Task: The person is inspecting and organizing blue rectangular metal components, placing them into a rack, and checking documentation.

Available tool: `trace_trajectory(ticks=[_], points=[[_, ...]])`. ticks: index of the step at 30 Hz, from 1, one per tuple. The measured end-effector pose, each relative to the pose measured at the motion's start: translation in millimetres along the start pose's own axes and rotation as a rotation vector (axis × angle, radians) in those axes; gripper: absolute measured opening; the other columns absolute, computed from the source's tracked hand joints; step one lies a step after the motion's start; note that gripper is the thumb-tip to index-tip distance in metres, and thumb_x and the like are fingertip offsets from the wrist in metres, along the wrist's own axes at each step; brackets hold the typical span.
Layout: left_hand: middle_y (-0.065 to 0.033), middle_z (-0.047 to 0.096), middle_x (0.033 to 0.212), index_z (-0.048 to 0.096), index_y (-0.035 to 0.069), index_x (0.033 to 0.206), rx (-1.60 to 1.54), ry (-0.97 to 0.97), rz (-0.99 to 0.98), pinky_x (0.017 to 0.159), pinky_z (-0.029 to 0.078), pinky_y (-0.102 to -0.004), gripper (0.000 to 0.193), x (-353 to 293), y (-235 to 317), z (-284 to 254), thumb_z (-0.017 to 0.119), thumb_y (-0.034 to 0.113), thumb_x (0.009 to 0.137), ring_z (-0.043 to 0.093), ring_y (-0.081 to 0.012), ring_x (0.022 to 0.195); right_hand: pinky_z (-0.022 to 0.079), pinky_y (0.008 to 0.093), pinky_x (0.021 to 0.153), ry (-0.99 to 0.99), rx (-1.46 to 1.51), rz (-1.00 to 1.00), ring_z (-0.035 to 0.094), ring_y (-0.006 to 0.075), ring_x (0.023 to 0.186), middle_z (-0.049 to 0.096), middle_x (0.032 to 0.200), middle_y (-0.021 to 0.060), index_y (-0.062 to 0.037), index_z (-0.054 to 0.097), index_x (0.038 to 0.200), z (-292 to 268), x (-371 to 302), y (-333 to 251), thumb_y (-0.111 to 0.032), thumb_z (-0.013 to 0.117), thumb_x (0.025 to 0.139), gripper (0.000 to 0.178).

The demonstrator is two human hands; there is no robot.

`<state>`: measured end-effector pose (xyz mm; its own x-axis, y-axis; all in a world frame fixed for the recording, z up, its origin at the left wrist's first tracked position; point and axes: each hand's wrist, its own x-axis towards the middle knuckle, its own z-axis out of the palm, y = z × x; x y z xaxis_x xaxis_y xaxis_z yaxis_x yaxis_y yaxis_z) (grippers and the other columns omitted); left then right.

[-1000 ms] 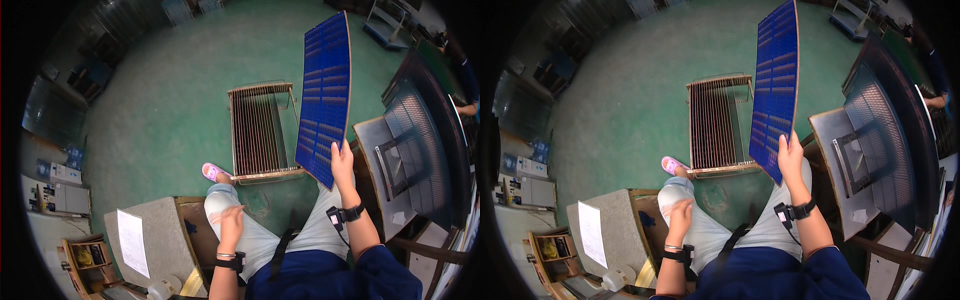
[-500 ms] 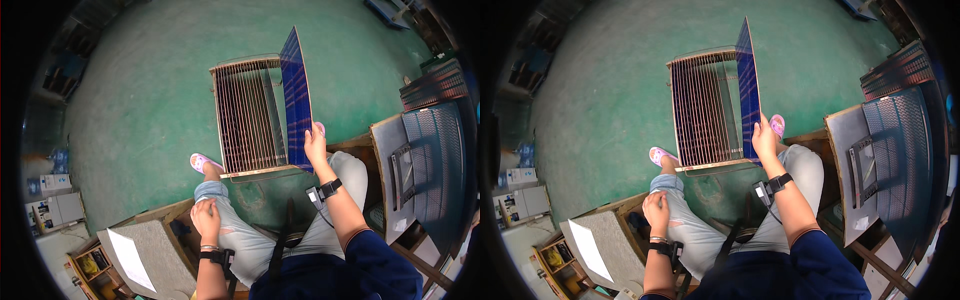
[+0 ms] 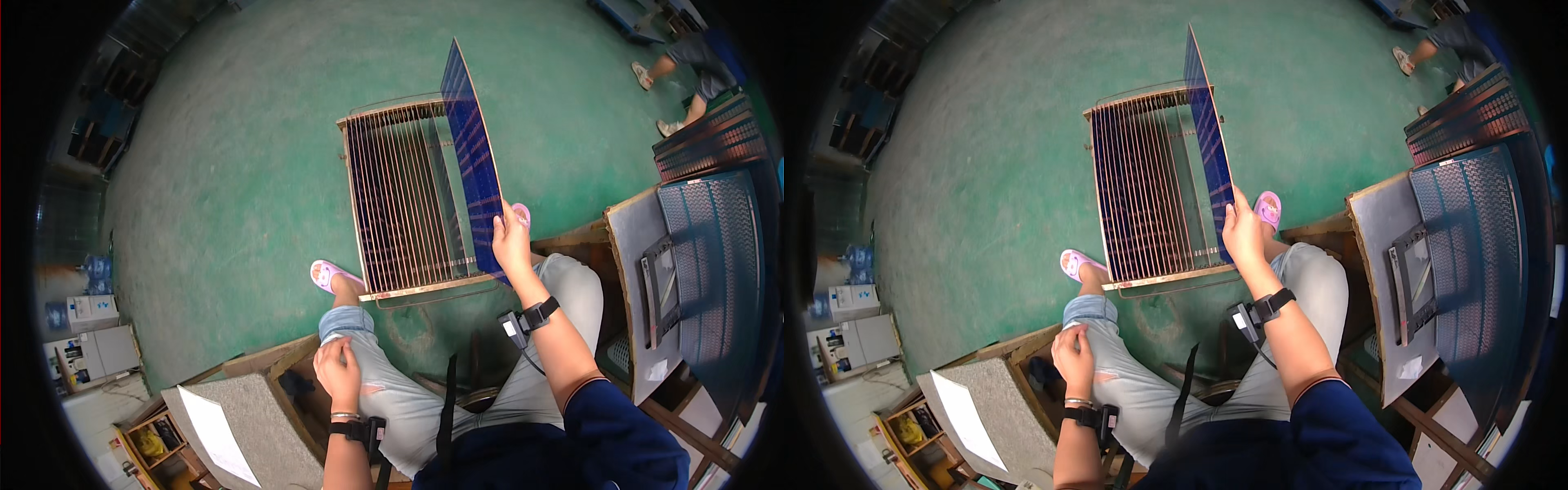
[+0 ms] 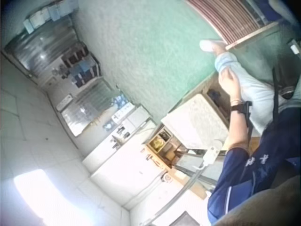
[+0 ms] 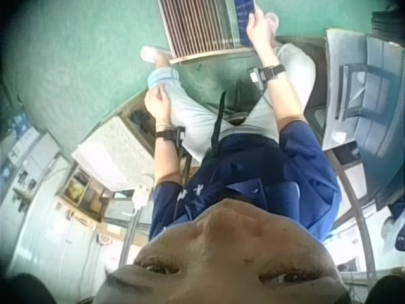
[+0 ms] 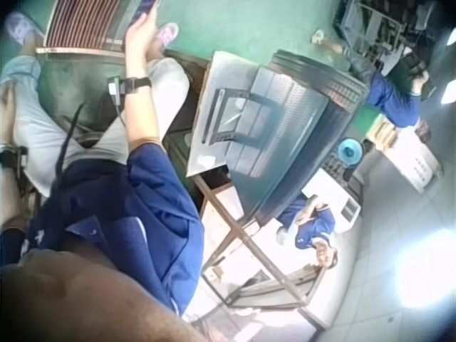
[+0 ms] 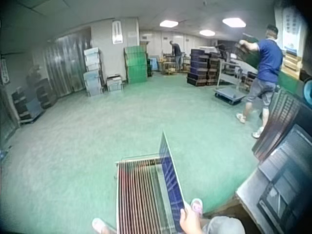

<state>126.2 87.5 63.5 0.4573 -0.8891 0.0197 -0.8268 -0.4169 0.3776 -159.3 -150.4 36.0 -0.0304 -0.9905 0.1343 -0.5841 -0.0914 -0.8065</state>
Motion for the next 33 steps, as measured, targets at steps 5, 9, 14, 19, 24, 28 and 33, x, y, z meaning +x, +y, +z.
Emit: trace_trajectory(ticks=[5,9,14,19,24,28,33], points=[[-0.0065,0.065,0.088,0.067,0.012,0.084,0.0,0.014,-0.004,0.082,0.042,-0.0359,0.011,-1.4,-2.4,1.2,0.057,0.015,0.081,0.058,-0.0256,0.089,0.046,0.038,0.075,0.01,-0.02,0.02,0.059,0.0372,0.089,0.061,0.095,0.0247,-0.0008,0.048,0.123,-2.1,2.4,2.1,-0.001,0.049,0.085,0.038],[-0.0066,0.065,0.088,0.067,0.012,0.083,-0.003,0.014,-0.015,0.082,0.042,-0.0359,0.011,-1.5,-2.9,1.6,0.057,0.014,0.081,0.058,-0.0257,0.089,0.049,0.0384,0.069,-0.02,-0.159,0.001,0.062,0.0369,0.085,0.061,0.093,0.0255,-0.0016,0.048,0.123,-0.7,6.3,10.5,-0.003,0.05,0.085,0.038],[-0.0067,0.065,0.087,0.067,0.011,0.083,-0.017,0.013,-0.014,0.082,0.042,-0.0358,0.01,-1.0,-1.4,0.9,0.057,0.013,0.081,0.058,-0.0257,0.088,0.049,0.0423,0.069,-0.031,-0.145,-0.03,0.06,0.0399,0.085,0.061,0.091,0.026,-0.0024,0.049,0.122,8.6,16.8,17.4,-0.005,0.051,0.084,0.038],[-0.0067,0.065,0.087,0.067,0.011,0.083,-0.019,0.008,-0.026,0.082,0.042,-0.0358,0.01,-1.6,-2.2,0.5,0.057,0.013,0.081,0.058,-0.0259,0.088,0.049,0.0449,0.07,-0.059,-0.134,0.058,0.059,0.0416,0.085,0.061,0.09,0.0269,-0.0021,0.048,0.122,21.7,21.0,16.6,-0.005,0.052,0.084,0.038],[-0.0066,0.064,0.087,0.066,0.01,0.083,-0.036,0.01,-0.026,0.082,0.042,-0.0358,0.01,-0.1,-1.8,0.5,0.056,0.013,0.082,0.058,-0.0259,0.088,0.048,0.0459,0.068,0.018,-0.055,-0.039,0.059,0.0423,0.083,0.06,0.086,0.0283,-0.0012,0.049,0.121,18.6,8.7,15.0,-0.005,0.052,0.084,0.038],[-0.0074,0.064,0.086,0.066,0.01,0.082,-0.048,0.002,-0.035,0.082,0.042,-0.0363,0.011,1.2,-2.9,1.4,0.055,0.012,0.081,0.058,-0.0269,0.086,0.048,0.0463,0.066,-0.007,-0.11,0.004,0.059,0.0421,0.08,0.06,0.083,0.0274,-0.001,0.049,0.12,14.1,10.9,9.9,-0.004,0.051,0.084,0.037],[-0.0077,0.064,0.086,0.066,0.01,0.082,-0.061,-0.014,-0.066,0.083,0.041,-0.0369,0.012,1.3,0.6,0.6,0.055,0.012,0.08,0.058,-0.0273,0.086,0.048,0.0477,0.065,-0.041,-0.173,0.031,0.06,0.0427,0.078,0.06,0.081,0.0267,-0.0022,0.05,0.119,19.3,23.2,19.7,-0.006,0.052,0.083,0.036]])
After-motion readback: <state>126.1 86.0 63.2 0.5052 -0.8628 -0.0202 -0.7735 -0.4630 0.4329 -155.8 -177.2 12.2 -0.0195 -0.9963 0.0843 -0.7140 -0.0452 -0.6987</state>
